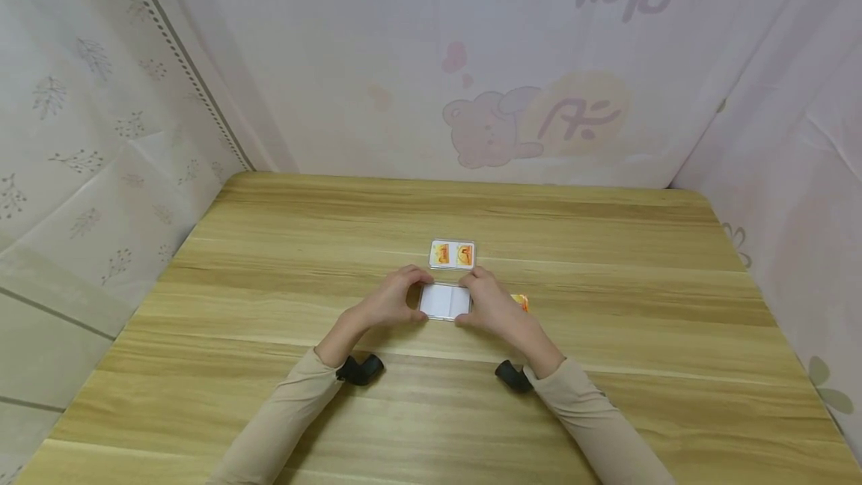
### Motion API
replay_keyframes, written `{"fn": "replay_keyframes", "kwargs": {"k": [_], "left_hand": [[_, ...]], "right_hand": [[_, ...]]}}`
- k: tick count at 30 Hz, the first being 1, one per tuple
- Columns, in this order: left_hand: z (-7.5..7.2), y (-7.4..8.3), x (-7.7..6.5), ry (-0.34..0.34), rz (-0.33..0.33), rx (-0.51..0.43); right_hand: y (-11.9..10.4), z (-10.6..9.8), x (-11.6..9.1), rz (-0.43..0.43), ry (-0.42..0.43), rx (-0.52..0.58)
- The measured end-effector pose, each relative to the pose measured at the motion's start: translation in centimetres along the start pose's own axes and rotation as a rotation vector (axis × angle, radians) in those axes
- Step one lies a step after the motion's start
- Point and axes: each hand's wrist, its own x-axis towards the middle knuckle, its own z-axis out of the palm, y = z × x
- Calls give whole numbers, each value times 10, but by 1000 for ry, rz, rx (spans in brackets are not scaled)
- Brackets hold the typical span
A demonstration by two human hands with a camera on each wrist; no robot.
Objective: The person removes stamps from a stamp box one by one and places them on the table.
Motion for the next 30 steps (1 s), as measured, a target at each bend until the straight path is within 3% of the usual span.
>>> {"fn": "replay_keyframes", "kwargs": {"k": [7,13,23,30], "left_hand": [[-1,0,0,-9,4,6],[-6,-1,0,-2,-23,-82],[-13,-9,12,151,-34,-152],[-14,-13,23,224,-58,-134]], "right_hand": [[-2,-1,0,1,-7,-7],[1,-1,-2,-33,15,0],[8,-10,4,-51,59,39],[17,-14,12,-71,128,86]]}}
